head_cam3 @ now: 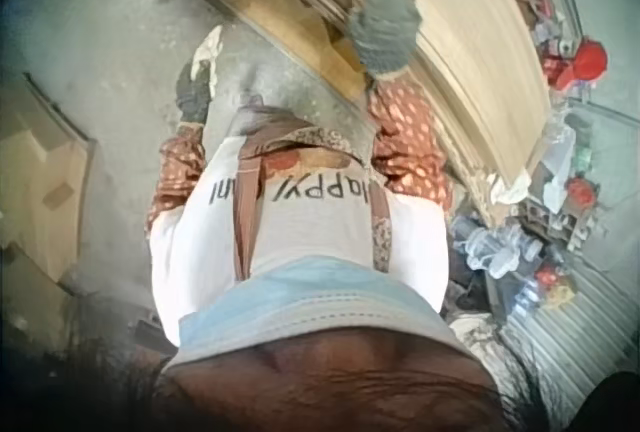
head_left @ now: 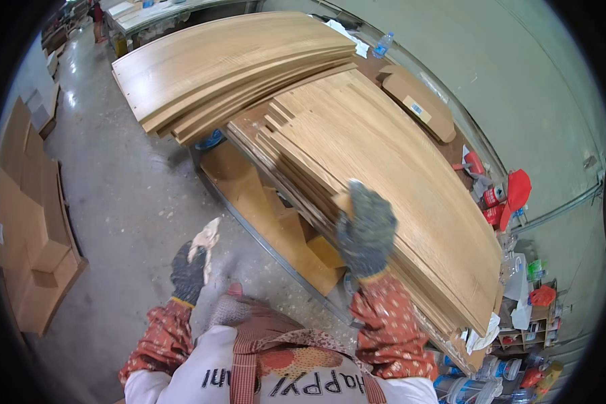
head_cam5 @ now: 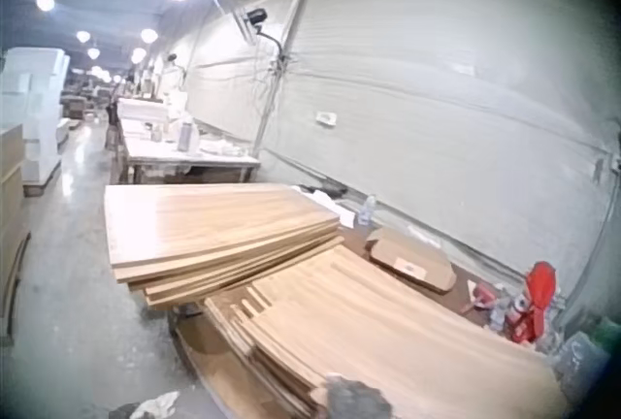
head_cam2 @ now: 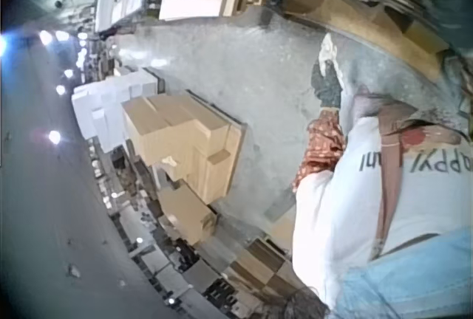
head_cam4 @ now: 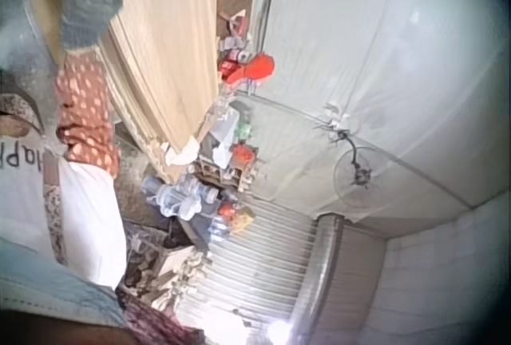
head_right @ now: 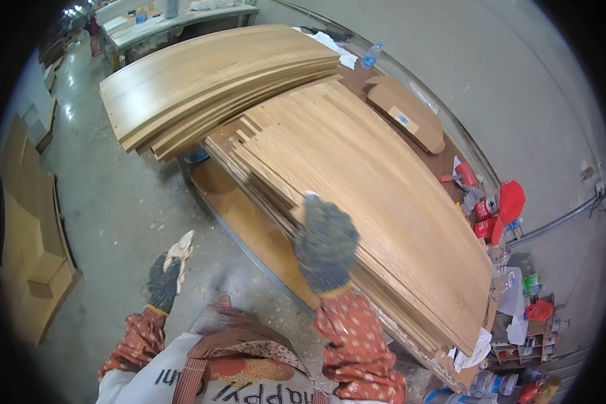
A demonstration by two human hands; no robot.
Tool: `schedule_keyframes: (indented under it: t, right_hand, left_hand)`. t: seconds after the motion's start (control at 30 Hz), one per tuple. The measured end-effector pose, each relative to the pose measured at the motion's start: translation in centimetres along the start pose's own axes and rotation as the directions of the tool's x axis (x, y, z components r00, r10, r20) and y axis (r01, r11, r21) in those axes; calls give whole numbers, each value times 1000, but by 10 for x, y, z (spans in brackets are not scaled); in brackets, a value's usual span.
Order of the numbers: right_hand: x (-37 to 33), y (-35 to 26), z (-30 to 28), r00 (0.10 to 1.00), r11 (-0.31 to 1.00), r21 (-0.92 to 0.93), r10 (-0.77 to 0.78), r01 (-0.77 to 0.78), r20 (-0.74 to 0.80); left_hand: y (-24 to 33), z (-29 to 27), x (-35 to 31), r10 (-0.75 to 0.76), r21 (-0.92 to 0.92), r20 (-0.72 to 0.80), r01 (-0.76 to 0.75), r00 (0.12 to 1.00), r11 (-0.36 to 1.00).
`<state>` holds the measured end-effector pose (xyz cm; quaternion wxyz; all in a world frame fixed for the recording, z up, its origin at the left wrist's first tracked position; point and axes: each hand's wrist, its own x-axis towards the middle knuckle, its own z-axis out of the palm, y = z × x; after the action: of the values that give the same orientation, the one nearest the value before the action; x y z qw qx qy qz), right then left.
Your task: The person sands and wipes wooden panels using a sanding block and a cloth, then stacks them on the table.
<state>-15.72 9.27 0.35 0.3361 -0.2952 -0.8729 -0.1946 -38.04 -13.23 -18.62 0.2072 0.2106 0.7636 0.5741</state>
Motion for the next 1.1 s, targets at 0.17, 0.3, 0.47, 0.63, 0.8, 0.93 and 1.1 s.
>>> schedule_keyframes:
  t: [0.17, 0.3, 0.47, 0.63, 0.8, 0.93, 1.1]
  right_hand:
    - [92, -71, 86, 997, 996, 68, -55, 59, -62]
    - [116, -104, 98, 987, 972, 193, -116, 135, -109]
    - [72, -79, 66, 996, 996, 63, 67, -63, -56]
    - [-20, -5, -16, 940, 912, -290, 328, -289, 95]
    - [-131, 64, -120, 788, 654, -474, 594, -589, -160]
    - [-224, 79, -189, 442, 337, -314, 817, -887, -371]
    - [-288, 48, -218, 326, 238, -245, 835, -940, -442]
  left_hand:
    - [1, -48, 14, -243, -35, 18, 244, 970, 969]
    - [-47, -60, 27, -159, 5, -65, 160, 985, 987]
    - [-13, -24, 60, -127, -9, 25, 128, 992, 992]
    - [61, 18, 115, 287, 73, 96, -294, 953, 953]
    - [131, 59, 131, 544, -191, 199, -513, 815, 837]
    - [204, 109, 87, 924, -79, 140, -926, 357, 370]
    - [228, 171, 8, 888, 201, 454, -979, 72, -23]
